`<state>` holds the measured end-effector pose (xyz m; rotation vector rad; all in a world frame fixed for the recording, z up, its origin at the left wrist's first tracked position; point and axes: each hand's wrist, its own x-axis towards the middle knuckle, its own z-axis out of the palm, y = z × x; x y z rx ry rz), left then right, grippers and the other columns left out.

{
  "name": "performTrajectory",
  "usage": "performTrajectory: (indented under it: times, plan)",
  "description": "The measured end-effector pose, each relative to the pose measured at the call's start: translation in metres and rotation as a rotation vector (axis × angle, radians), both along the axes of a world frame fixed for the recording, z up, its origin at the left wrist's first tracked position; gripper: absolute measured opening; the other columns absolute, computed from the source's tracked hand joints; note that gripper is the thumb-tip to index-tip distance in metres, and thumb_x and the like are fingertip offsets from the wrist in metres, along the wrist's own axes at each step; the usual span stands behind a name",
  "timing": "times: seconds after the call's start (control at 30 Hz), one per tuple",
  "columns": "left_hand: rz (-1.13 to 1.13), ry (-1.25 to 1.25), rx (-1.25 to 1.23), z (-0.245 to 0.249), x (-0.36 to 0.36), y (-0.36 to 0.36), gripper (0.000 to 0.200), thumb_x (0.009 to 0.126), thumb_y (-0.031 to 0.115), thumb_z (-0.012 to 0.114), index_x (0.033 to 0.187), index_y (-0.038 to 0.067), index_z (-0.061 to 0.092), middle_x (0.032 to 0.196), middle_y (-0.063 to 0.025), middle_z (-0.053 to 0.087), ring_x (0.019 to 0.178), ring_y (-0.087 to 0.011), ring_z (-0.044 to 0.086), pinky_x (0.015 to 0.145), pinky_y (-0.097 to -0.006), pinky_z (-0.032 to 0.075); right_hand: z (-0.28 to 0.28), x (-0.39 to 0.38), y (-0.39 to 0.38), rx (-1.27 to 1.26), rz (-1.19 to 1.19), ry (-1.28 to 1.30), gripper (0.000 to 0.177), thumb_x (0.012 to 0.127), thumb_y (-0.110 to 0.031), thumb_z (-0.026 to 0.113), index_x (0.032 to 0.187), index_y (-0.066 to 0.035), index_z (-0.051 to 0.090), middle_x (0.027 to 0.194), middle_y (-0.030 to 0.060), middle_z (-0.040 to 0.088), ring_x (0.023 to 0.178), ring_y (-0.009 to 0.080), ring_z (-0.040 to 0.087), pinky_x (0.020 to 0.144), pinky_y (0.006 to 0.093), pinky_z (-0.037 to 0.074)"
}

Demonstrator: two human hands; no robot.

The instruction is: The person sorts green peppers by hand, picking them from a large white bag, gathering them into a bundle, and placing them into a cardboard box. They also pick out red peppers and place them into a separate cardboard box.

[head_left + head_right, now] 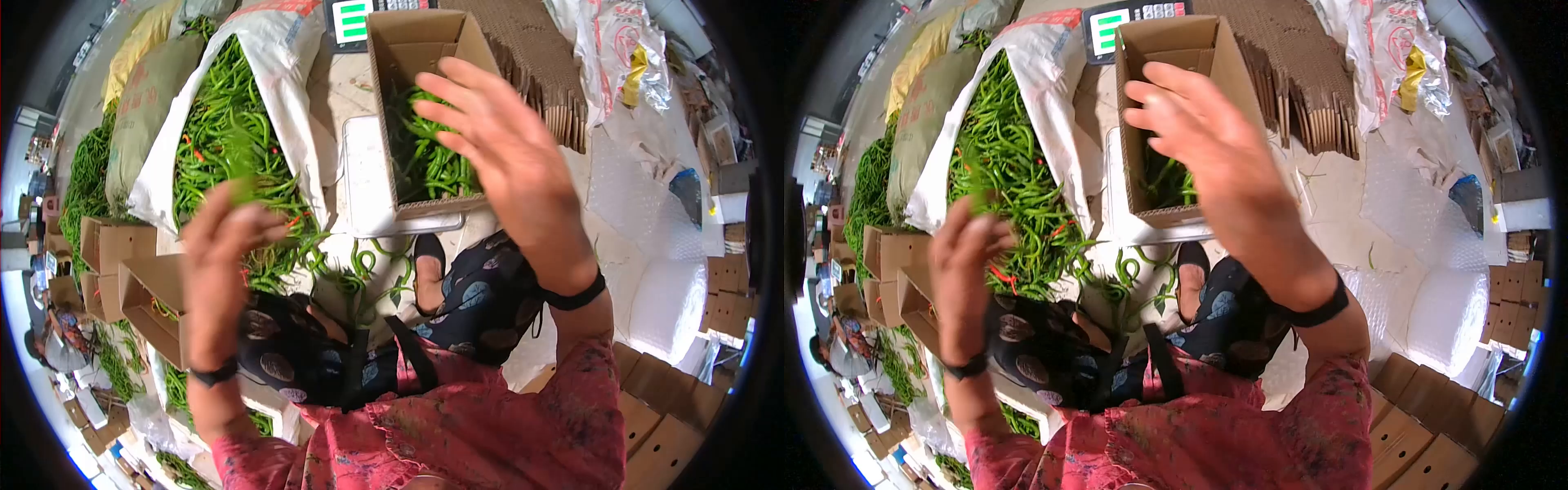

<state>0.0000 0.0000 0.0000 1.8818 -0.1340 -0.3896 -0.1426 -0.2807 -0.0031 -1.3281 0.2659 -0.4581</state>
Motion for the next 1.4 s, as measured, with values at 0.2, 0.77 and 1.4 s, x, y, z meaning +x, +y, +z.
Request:
performTrajectory:
  times: [0.2, 0.77, 1.4]
  plan:
    - [0.353, -0.134, 0.1, -0.071, -0.017, 0.313, 0.038, 0.091, 0.023, 0.057, 0.12, 0.0, 0.052, 0.105, -0.0079, 0.061, 0.088, -0.0139, 0.061, 0.072, -0.0228, 0.049, -0.074, -0.059, 0.033, 0.185, 0.041, 0.132, 0.024, 0.099, -0.021, 0.047, 0.11, -0.002, 0.057, 0.1, 0.0054, 0.062, 0.082, 0.0089, 0.053, 0.076, 0.0239, 0.042]
    - [0.024, -0.122, 0.302, -0.076, -0.015, 0.2, 0.034, 0.093, 0.017, 0.056, 0.12, -0.002, 0.055, 0.112, -0.0097, 0.062, 0.104, -0.0191, 0.061, 0.089, -0.0303, 0.049, -0.104, -0.012, 0.131, 0.544, 0.651, 0.264, 0.024, 0.096, -0.024, 0.054, 0.105, -0.003, 0.059, 0.091, 0.004, 0.063, 0.074, 0.0083, 0.055, 0.063, 0.0235, 0.047]
    - [-0.124, -0.07, 0.441, -0.33, 0.096, 0.182, 0.064, 0.077, 0.022, 0.076, 0.129, -0.003, 0.048, 0.113, -0.0198, 0.061, 0.1, -0.028, 0.062, 0.076, -0.0356, 0.051, -0.164, -0.001, 0.119, 0.558, 0.4, 0.615, 0.018, 0.097, -0.016, 0.052, 0.105, -0.001, 0.059, 0.087, 0.0032, 0.06, 0.073, 0.0071, 0.05, 0.068, 0.0217, 0.042]
